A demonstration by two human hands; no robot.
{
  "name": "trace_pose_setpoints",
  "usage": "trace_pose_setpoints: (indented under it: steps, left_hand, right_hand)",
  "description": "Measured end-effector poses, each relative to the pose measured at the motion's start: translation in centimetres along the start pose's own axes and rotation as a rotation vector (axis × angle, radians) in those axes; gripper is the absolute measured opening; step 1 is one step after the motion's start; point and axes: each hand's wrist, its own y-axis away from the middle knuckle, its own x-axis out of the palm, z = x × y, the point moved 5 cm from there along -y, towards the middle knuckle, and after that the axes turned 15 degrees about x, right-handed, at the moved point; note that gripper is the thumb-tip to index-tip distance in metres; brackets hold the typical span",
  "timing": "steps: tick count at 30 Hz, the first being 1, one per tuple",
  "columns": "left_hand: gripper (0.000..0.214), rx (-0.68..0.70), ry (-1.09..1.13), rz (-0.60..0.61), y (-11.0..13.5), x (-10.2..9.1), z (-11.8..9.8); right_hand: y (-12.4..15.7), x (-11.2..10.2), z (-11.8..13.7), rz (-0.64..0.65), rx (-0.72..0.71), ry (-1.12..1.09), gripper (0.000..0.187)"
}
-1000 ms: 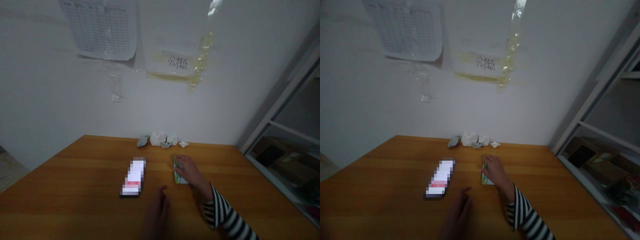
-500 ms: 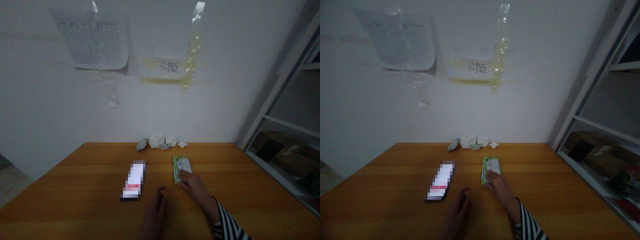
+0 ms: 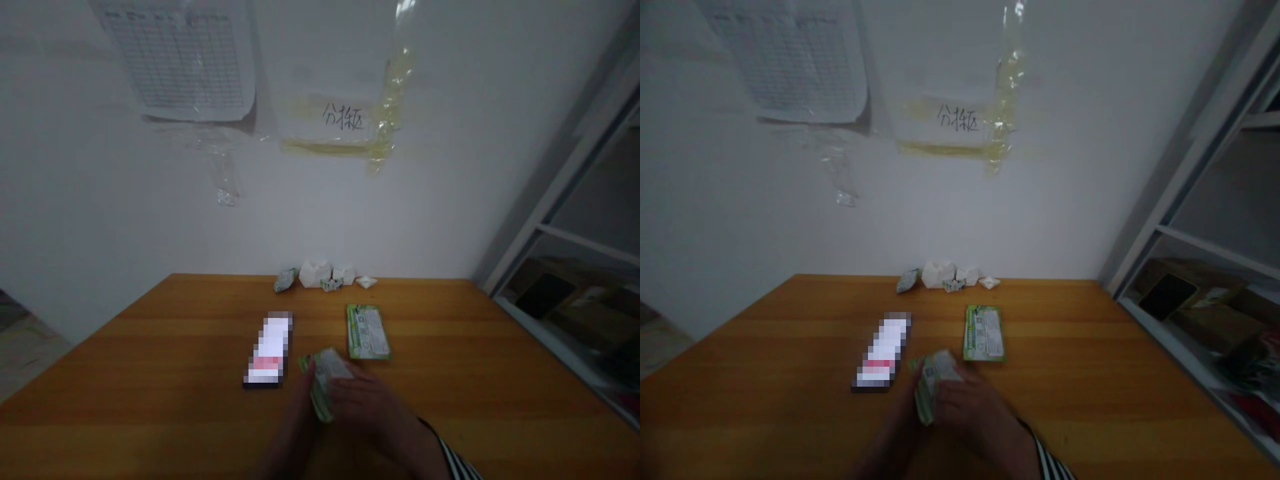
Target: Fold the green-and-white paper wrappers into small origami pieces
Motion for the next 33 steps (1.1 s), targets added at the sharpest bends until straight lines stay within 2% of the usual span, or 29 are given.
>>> trace_pose_setpoints:
  steps: [2,4,5,7,9,12,15,17,20,22,26,30,33]
  left_hand:
    - [0.047,-0.068,0.358,-0.190,0.2,-0.3,0.7]
    - [0.023,-0.146,0.802,-0.356,0.5,-0.2,1.5]
    - [0.018,-0.182,0.960,-0.382,0.6,0.0,1.7]
    - [0.017,-0.238,1.081,-0.336,0.6,0.5,1.9]
    - [0.017,-0.278,1.093,-0.274,0.6,0.8,1.9]
    - [0.021,-0.288,1.095,-0.212,0.7,1.1,1.4]
    - [0.026,-0.233,1.105,-0.201,0.5,0.9,0.6]
    - [0.038,-0.175,1.159,-0.150,0.3,1.0,-0.1]
    - [0.067,-0.148,1.258,0.012,0.1,1.7,-0.5]
    - [0.077,-0.174,1.257,0.053,0.1,2.1,0.0]
    - [0.067,-0.163,1.136,0.016,0.5,2.1,0.8]
    - [0.053,-0.007,1.065,-0.024,1.0,1.2,-0.8]
    - [0.048,-0.057,1.001,0.018,1.5,1.1,-1.6]
  right_hand:
    - [0.9,-0.3,1.4,0.031,-0.075,-0.036,0.027]
    - [1.5,-1.2,1.0,0.017,0.020,-0.053,0.039]
    - [1.7,-1.8,0.4,-0.017,0.093,-0.071,0.043]
    - [2.0,-2.9,-0.9,-0.094,0.228,-0.144,0.040]
    - [2.3,-3.3,-1.9,-0.134,0.299,-0.257,0.025]
    - [2.5,-2.5,-2.8,-0.163,0.396,-0.437,0.006]
    - [3.2,-1.0,-4.0,-0.345,0.620,-0.561,0.015]
    - [3.8,0.1,-4.7,-0.445,0.756,-0.581,0.022]
    - [4.0,1.3,-4.9,-0.464,0.808,-0.607,0.025]
    - [4.0,1.7,-4.9,-0.449,0.812,-0.656,0.025]
    - [4.1,2.3,-4.9,-0.399,0.887,-0.762,0.027]
    - [4.3,2.4,-5.0,-0.433,0.944,-0.803,0.030]
    - [4.4,2.3,-4.9,-0.476,0.958,-0.835,0.032]
